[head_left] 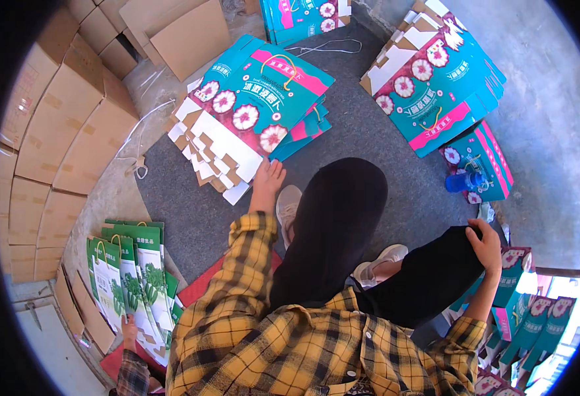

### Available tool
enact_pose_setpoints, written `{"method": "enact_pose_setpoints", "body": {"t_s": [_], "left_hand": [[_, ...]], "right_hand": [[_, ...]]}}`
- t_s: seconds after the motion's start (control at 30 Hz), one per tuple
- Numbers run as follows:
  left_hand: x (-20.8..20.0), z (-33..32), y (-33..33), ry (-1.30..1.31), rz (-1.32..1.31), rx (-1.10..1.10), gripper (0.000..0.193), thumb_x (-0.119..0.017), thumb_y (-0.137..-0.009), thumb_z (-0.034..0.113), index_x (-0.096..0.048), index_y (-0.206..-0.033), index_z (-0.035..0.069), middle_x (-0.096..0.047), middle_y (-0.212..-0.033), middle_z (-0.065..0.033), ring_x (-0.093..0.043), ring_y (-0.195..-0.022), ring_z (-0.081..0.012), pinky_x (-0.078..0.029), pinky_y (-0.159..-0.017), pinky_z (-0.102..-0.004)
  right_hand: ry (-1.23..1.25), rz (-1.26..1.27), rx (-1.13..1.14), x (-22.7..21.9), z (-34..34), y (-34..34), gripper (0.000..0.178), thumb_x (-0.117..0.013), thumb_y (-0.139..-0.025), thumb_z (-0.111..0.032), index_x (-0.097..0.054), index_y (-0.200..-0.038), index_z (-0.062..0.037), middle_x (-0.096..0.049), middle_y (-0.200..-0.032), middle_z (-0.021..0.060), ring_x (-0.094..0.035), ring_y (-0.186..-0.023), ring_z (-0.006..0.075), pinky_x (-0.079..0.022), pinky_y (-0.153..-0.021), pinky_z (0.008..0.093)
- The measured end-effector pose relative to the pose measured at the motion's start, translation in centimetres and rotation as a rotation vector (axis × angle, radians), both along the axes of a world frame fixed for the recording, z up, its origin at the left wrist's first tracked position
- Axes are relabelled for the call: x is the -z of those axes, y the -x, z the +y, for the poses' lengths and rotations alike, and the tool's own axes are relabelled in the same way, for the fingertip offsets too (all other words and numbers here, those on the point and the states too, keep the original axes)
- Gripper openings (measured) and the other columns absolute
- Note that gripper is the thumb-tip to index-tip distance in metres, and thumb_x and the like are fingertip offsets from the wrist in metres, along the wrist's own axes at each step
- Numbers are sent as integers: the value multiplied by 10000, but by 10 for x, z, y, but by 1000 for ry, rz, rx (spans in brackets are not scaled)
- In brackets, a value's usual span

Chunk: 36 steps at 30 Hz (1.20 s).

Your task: Folding and assembling cardboard packaging boxes for mangosteens.

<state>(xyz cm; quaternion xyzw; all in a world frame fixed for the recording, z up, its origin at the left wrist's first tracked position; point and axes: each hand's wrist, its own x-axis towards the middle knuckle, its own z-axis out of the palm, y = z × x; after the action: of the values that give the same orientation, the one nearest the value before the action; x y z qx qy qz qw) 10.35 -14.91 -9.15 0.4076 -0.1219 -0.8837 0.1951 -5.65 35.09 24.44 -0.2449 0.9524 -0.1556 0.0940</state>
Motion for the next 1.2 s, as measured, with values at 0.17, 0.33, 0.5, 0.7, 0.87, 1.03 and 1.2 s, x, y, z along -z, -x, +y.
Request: {"method": "enact_pose_setpoints", "body": {"t_s": [0.17,0.33,0.5,0.7,0.87,1.03,1.2], "left_hand": [[3,-9,40,-271,46,-447,716,-644,-860,496,-323,-1336,69,-519,-1319,-111,-544,-1192,-279,-456,-945,-449],[6,-23,34,-258,21,-477,744,-638,-846,545,-318,-1326,74,-535,-1291,-97,-580,-1138,-270,-474,-917,-433],[7,-43,21,-10,83,-471,475,-651,-861,494,-536,-1118,111,-612,-1097,-43,-623,-1017,-218,-504,-855,-406],[-48,-86,10,142,99,-332,204,-681,-881,228,-576,-1008,108,-600,-1002,-55,-624,-971,-226,-534,-830,-403],[-116,-86,24,420,210,-291,252,-639,-894,93,-507,-1095,18,-570,-1044,-105,-598,-983,-271,-547,-879,-451],[-215,-41,27,720,80,-205,267,-608,-910,88,-533,-1147,-10,-607,-1119,-137,-643,-943,-267,-579,-774,-379],[-310,12,32,1040,62,-67,338,-612,-913,141,-525,-1202,-11,-618,-1044,-87,-649,-852,-164,-574,-653,-298]], "right_hand": [[-27,-9,11,6,12,3,291,-616,-852,-225,-639,-1060,-22,-673,-984,153,-640,-955,314,-481,-838,380],[-41,-19,53,8,23,5,305,-619,-850,-237,-640,-1066,-23,-674,-988,152,-642,-960,310,-478,-845,383],[-26,-24,72,10,34,7,312,-620,-849,-242,-640,-1070,-24,-675,-998,153,-641,-967,311,-477,-855,379],[-29,-21,88,12,35,7,314,-621,-849,-245,-641,-1070,-22,-673,-1010,156,-639,-975,312,-478,-858,377],[3,11,107,7,40,2,312,-622,-847,-247,-643,-1064,-25,-674,-1007,157,-639,-974,314,-480,-854,377],[10,58,83,7,40,-1,297,-628,-836,-243,-641,-1034,-23,-672,-988,156,-637,-958,319,-487,-837,395],[20,141,81,10,52,-6,302,-637,-817,-250,-640,-1024,-30,-672,-962,142,-644,-916,309,-497,-799,389]]}}
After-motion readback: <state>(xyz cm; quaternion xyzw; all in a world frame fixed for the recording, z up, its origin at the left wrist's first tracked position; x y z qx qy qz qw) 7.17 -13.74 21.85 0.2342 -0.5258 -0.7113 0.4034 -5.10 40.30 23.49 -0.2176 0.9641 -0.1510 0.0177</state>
